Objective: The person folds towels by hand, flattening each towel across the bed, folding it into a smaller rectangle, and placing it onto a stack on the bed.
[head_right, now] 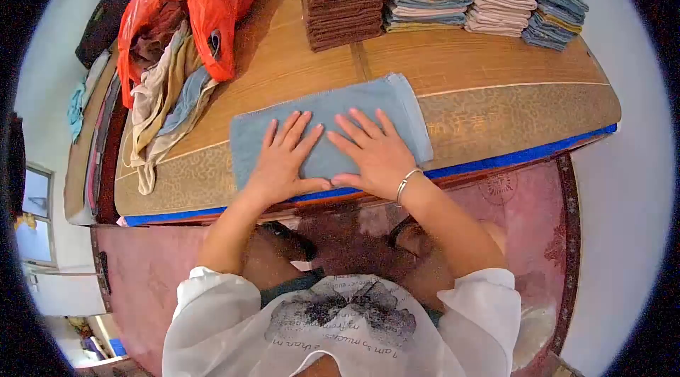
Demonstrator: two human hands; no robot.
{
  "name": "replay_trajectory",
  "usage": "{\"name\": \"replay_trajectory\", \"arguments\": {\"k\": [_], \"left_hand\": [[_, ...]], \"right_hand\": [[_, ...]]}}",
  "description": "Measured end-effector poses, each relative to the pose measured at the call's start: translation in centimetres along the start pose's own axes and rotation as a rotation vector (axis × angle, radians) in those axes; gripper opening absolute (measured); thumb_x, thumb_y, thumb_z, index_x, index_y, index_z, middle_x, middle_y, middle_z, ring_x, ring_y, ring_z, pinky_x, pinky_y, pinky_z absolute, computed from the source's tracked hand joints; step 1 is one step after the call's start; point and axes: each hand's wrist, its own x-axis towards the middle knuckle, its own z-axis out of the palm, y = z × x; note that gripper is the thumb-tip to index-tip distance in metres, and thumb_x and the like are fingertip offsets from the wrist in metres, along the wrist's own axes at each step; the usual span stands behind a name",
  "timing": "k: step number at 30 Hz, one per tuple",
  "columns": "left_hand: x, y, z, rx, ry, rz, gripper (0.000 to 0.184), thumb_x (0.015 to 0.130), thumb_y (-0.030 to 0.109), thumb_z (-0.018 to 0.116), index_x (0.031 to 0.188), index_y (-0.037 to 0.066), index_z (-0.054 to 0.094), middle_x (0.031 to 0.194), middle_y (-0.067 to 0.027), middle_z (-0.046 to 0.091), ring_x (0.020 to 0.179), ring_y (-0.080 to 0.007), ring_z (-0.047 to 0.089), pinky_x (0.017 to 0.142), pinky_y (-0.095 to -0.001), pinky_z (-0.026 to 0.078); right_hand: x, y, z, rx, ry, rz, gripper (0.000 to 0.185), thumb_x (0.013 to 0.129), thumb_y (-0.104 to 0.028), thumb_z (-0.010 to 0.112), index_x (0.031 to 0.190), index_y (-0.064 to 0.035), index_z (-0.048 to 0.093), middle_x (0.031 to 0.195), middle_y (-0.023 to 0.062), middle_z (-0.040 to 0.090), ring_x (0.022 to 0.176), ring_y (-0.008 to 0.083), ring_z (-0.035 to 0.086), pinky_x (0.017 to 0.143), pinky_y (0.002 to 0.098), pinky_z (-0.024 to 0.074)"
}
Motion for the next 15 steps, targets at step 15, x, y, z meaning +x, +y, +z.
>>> {"name": "replay_trajectory", "arguments": {"k": [15], "left_hand": [[-4.5, -3.0, -1.9, 0.04, -0.007, -0.19, 0.104, 0.056, 0.067, 0.068, 0.137, 0.01, 0.037, 0.146, -0.017, 0.026, 0.137, -0.0333, 0.019, 0.11, -0.0524, 0.012]], "right_hand": [[-0.5, 1.2, -0.3, 0.029, 0.047, 0.016, 0.082, 0.068, -0.062, 0.064, 0.132, -0.014, 0.045, 0.144, 0.0095, 0.033, 0.135, 0.029, 0.025, 0.109, 0.0517, 0.0161]]}}
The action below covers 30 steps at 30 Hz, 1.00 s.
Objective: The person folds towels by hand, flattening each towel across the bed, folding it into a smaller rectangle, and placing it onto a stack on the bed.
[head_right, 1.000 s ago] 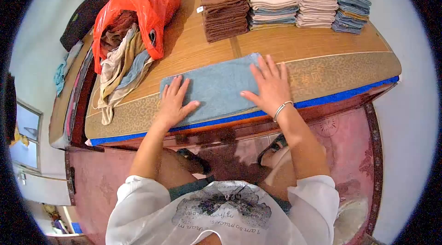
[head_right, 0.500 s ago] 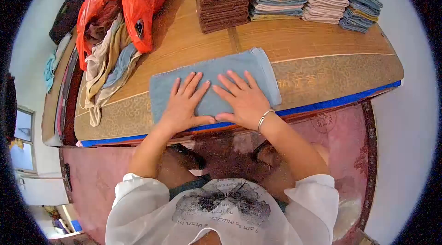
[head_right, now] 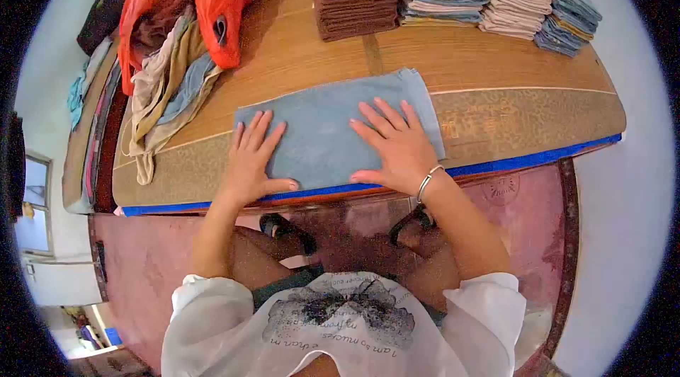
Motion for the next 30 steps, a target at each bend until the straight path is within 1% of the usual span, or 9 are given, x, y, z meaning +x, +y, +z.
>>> {"name": "replay_trajectory", "arguments": {"k": [7, 9, 11, 13, 15, 19, 21, 24, 30], "left_hand": [[-2.3, -2.9, -0.5, -0.045, -0.008, -0.1, 0.108, 0.056, 0.063, 0.071, 0.141, 0.01, 0.031, 0.148, -0.0166, 0.021, 0.138, -0.0327, 0.016, 0.11, -0.0521, 0.01], [-2.2, -2.8, -1.0, -0.082, 0.0, -0.12, 0.105, 0.057, 0.062, 0.071, 0.139, 0.008, 0.034, 0.146, -0.0172, 0.025, 0.137, -0.0325, 0.018, 0.11, -0.0522, 0.01], [-1.3, -2.2, -0.9, -0.073, 0.123, -0.13, 0.099, 0.059, 0.062, 0.071, 0.135, 0.007, 0.04, 0.143, -0.0179, 0.032, 0.136, -0.0307, 0.023, 0.109, -0.0529, 0.011], [0.2, -0.7, -0.7, -0.078, 0.184, -0.125, 0.09, 0.065, 0.061, 0.067, 0.133, 0.007, 0.043, 0.14, -0.0184, 0.036, 0.135, -0.0312, 0.026, 0.109, -0.0541, 0.012], [1.6, 0.6, 0.0, -0.073, 0.249, -0.015, 0.084, 0.071, 0.061, 0.062, 0.132, 0.006, 0.044, 0.14, -0.0186, 0.037, 0.133, -0.0313, 0.028, 0.108, -0.0539, 0.014], [2.6, 0.8, 1.8, -0.098, 0.214, -0.087, 0.08, 0.076, 0.06, 0.057, 0.133, 0.006, 0.042, 0.142, -0.0171, 0.034, 0.135, -0.0306, 0.026, 0.109, -0.0526, 0.013], [2.4, 0.2, 2.4, -0.02, 0.241, -0.114, 0.08, 0.077, 0.062, 0.053, 0.133, 0.006, 0.042, 0.142, -0.0176, 0.033, 0.135, -0.0309, 0.025, 0.109, -0.0526, 0.013], [2.0, -1.1, 2.6, -0.004, 0.227, -0.183, 0.081, 0.079, 0.063, 0.05, 0.135, 0.006, 0.04, 0.143, -0.02, 0.029, 0.136, -0.0317, 0.022, 0.11, -0.0503, 0.013], [0.2, -3.5, 2.7, -0.035, 0.217, -0.337, 0.083, 0.081, 0.064, 0.046, 0.138, 0.005, 0.035, 0.146, -0.0217, 0.024, 0.138, -0.0318, 0.017, 0.11, -0.0505, 0.011]], "right_hand": [[-0.2, 1.8, -1.2, -0.087, -0.022, 0.09, 0.085, 0.067, -0.064, 0.063, 0.132, -0.0113, 0.045, 0.142, 0.0115, 0.035, 0.134, 0.0298, 0.027, 0.108, 0.0519, 0.0176], [0.6, 2.0, -1.6, -0.027, -0.042, 0.16, 0.078, 0.073, -0.055, 0.064, 0.133, -0.0091, 0.044, 0.142, 0.0127, 0.035, 0.134, 0.0304, 0.027, 0.109, 0.0503, 0.0171], [2.4, 0.6, -1.2, -0.054, 0.006, 0.15, 0.074, 0.077, -0.055, 0.06, 0.132, -0.0089, 0.044, 0.142, 0.0131, 0.035, 0.134, 0.0303, 0.027, 0.108, 0.0509, 0.0173], [4.2, -1.5, -0.4, -0.079, 0.05, 0.131, 0.07, 0.081, -0.055, 0.055, 0.132, -0.0086, 0.044, 0.142, 0.0134, 0.035, 0.134, 0.0302, 0.027, 0.108, 0.0515, 0.0175], [5.7, -3.5, 0.5, -0.035, 0.067, 0.028, 0.061, 0.086, -0.048, 0.052, 0.132, -0.0084, 0.045, 0.143, 0.0132, 0.034, 0.135, 0.0297, 0.025, 0.108, 0.0516, 0.0171], [7.0, -4.0, 3.4, -0.053, -0.009, 0.03, 0.059, 0.086, -0.044, 0.052, 0.133, -0.0093, 0.044, 0.143, 0.0112, 0.035, 0.135, 0.029, 0.024, 0.109, 0.0515, 0.0149], [7.1, -2.9, 3.5, -0.062, -0.049, 0.01, 0.062, 0.086, -0.048, 0.05, 0.134, -0.0096, 0.042, 0.144, 0.0113, 0.033, 0.136, 0.0292, 0.023, 0.11, 0.0513, 0.0136], [7.2, -1.4, 3.1, -0.093, -0.037, 0.151, 0.068, 0.087, -0.055, 0.045, 0.137, -0.0093, 0.039, 0.146, 0.012, 0.03, 0.136, 0.0303, 0.021, 0.11, 0.0496, 0.0117], [6.0, 0.9, 1.8, -0.144, -0.023, 0.285, 0.068, 0.087, -0.054, 0.045, 0.137, -0.0085, 0.038, 0.145, 0.013, 0.031, 0.137, 0.0302, 0.02, 0.11, 0.0502, 0.0105]]}}
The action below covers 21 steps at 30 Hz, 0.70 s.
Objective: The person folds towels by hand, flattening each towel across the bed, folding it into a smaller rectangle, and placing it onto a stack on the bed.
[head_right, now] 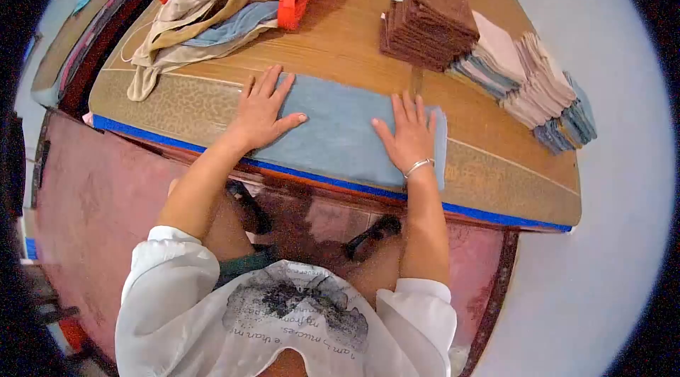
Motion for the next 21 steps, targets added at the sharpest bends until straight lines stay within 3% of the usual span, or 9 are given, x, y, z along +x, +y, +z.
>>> {"name": "replay_trajectory", "arguments": {"k": [7, 10, 14, 21], "left_hand": [[-0.4, 2.3, -1.4, 0.037, 0.069, -0.032, 0.078, 0.079, 0.059, 0.055, 0.134, 0.005, 0.04, 0.144, -0.0198, 0.028, 0.137, -0.0318, 0.02, 0.109, -0.0536, 0.012], [0.3, 5.5, -1.8, -0.066, 0.105, 0.156, 0.079, 0.077, 0.059, 0.056, 0.133, 0.006, 0.042, 0.143, -0.019, 0.029, 0.136, -0.0325, 0.02, 0.109, -0.0538, 0.012], [1.0, 7.4, 0.8, -0.088, -0.045, 0.221, 0.083, 0.077, 0.064, 0.05, 0.136, 0.007, 0.038, 0.145, -0.018, 0.027, 0.137, -0.033, 0.019, 0.109, -0.0537, 0.011], [1.2, 7.1, 1.0, -0.048, -0.072, 0.251, 0.082, 0.08, 0.067, 0.044, 0.138, 0.008, 0.037, 0.146, -0.0158, 0.027, 0.138, -0.0297, 0.018, 0.11, -0.0507, 0.01]], "right_hand": [[-0.6, 1.0, -0.9, -0.125, 0.031, 0.158, 0.068, 0.087, -0.052, 0.047, 0.137, -0.0076, 0.038, 0.146, 0.0127, 0.029, 0.138, 0.03, 0.019, 0.11, 0.0535, 0.007], [-0.9, -1.7, -0.5, 0.003, 0.192, -0.067, 0.067, 0.084, -0.045, 0.056, 0.137, -0.0082, 0.037, 0.147, 0.0132, 0.027, 0.138, 0.0302, 0.018, 0.109, 0.0541, 0.0085], [-1.6, -4.5, 1.3, 0.025, -0.009, -0.248, 0.065, 0.085, -0.047, 0.053, 0.136, -0.0089, 0.038, 0.146, 0.0126, 0.028, 0.137, 0.0293, 0.02, 0.11, 0.0525, 0.0107], [-1.7, 1.2, 0.1, 0.017, -0.005, -0.045, 0.067, 0.087, -0.052, 0.045, 0.137, -0.0088, 0.037, 0.147, 0.0123, 0.027, 0.138, 0.0292, 0.018, 0.11, 0.0524, 0.0098]]}}
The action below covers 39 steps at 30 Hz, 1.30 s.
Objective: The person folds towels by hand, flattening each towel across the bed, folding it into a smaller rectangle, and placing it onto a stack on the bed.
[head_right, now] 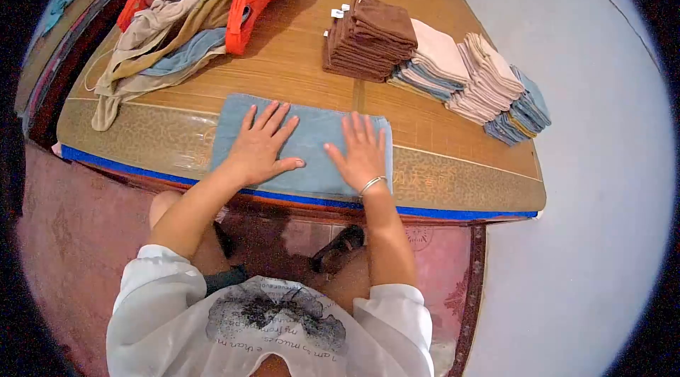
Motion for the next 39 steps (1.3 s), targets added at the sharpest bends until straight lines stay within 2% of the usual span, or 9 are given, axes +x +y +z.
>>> {"name": "replay_trajectory", "arguments": {"k": [2, 10, 13, 15, 19, 26, 34, 37, 39], "left_hand": [[-0.2, 0.0, -0.3, 0.007, -0.009, -0.001, 0.082, 0.08, 0.066, 0.045, 0.138, 0.009, 0.037, 0.146, -0.0155, 0.027, 0.138, -0.0293, 0.018, 0.11, -0.0505, 0.01], [-1.5, -0.8, -1.5, 0.039, -0.008, -0.056, 0.082, 0.078, 0.067, 0.047, 0.138, 0.011, 0.038, 0.146, -0.016, 0.027, 0.138, -0.0292, 0.018, 0.11, -0.0511, 0.008], [-1.6, -0.8, -1.6, 0.027, -0.025, -0.062, 0.083, 0.078, 0.067, 0.047, 0.138, 0.01, 0.038, 0.146, -0.0167, 0.026, 0.138, -0.03, 0.017, 0.11, -0.0513, 0.008], [-1.5, -0.8, -1.4, 0.04, -0.006, -0.062, 0.084, 0.077, 0.067, 0.049, 0.138, 0.01, 0.037, 0.146, -0.0167, 0.026, 0.138, -0.0304, 0.017, 0.11, -0.0516, 0.007], [-1.4, -1.1, -0.6, 0.054, -0.022, -0.062, 0.086, 0.074, 0.065, 0.054, 0.138, 0.011, 0.038, 0.147, -0.0171, 0.024, 0.138, -0.0299, 0.017, 0.11, -0.0523, 0.007], [-1.6, -1.0, -1.6, 0.023, -0.051, -0.051, 0.085, 0.074, 0.066, 0.054, 0.137, 0.011, 0.038, 0.147, -0.0166, 0.025, 0.138, -0.0306, 0.017, 0.11, -0.0522, 0.007], [-1.7, -1.1, -1.3, 0.022, -0.005, -0.03, 0.084, 0.075, 0.065, 0.054, 0.136, 0.01, 0.039, 0.146, -0.0181, 0.026, 0.137, -0.0321, 0.018, 0.109, -0.0531, 0.009], [-1.6, -0.7, -1.8, 0.029, -0.034, -0.047, 0.084, 0.074, 0.062, 0.057, 0.137, 0.009, 0.038, 0.146, -0.0184, 0.024, 0.137, -0.0335, 0.017, 0.11, -0.0522, 0.008], [-1.6, -0.7, -1.7, 0.035, -0.016, -0.037, 0.084, 0.074, 0.063, 0.056, 0.136, 0.009, 0.039, 0.145, -0.0188, 0.026, 0.137, -0.0334, 0.018, 0.109, -0.0529, 0.009]], "right_hand": [[-0.3, 1.6, -0.4, -0.05, -0.002, 0.097, 0.07, 0.087, -0.054, 0.043, 0.138, -0.0073, 0.035, 0.148, 0.0117, 0.026, 0.138, 0.0287, 0.017, 0.11, 0.0523, 0.0085], [-1.1, 2.2, -1.7, -0.069, 0.011, 0.206, 0.071, 0.087, -0.054, 0.044, 0.137, -0.0043, 0.037, 0.147, 0.0123, 0.027, 0.138, 0.0327, 0.015, 0.109, 0.0542, 0.007], [-0.9, 0.1, -2.1, -0.15, 0.05, 0.168, 0.067, 0.088, -0.051, 0.045, 0.136, -0.0047, 0.039, 0.147, 0.0128, 0.027, 0.138, 0.0321, 0.015, 0.109, 0.0545, 0.0078], [-0.6, -2.9, -1.6, -0.04, 0.132, -0.031, 0.063, 0.089, -0.047, 0.046, 0.136, -0.0058, 0.039, 0.147, 0.0133, 0.027, 0.138, 0.0315, 0.016, 0.109, 0.0548, 0.0098], [-0.1, -6.3, 1.3, 0.042, -0.035, -0.183, 0.062, 0.089, -0.046, 0.044, 0.137, -0.008, 0.036, 0.148, 0.0118, 0.026, 0.138, 0.0305, 0.016, 0.11, 0.0527, 0.0101], [0.5, -2.5, -0.1, 0.103, -0.049, 0.01, 0.065, 0.089, -0.051, 0.042, 0.138, -0.0083, 0.037, 0.148, 0.011, 0.025, 0.138, 0.0278, 0.016, 0.111, 0.0487, 0.0078], [-1.1, 2.4, -1.1, 0.024, 0.039, 0.214, 0.068, 0.088, -0.053, 0.044, 0.136, -0.0061, 0.038, 0.147, 0.0133, 0.028, 0.138, 0.0312, 0.017, 0.11, 0.0525, 0.0075], [-1.5, 1.5, -1.3, -0.099, 0.08, 0.203, 0.066, 0.088, -0.051, 0.045, 0.136, -0.0065, 0.039, 0.147, 0.0131, 0.027, 0.138, 0.0321, 0.017, 0.11, 0.0525, 0.0082], [-1.5, -0.5, -1.6, -0.067, 0.132, 0.085, 0.064, 0.088, -0.049, 0.045, 0.135, -0.0062, 0.04, 0.147, 0.0128, 0.026, 0.138, 0.0324, 0.016, 0.11, 0.0525, 0.0087]]}}
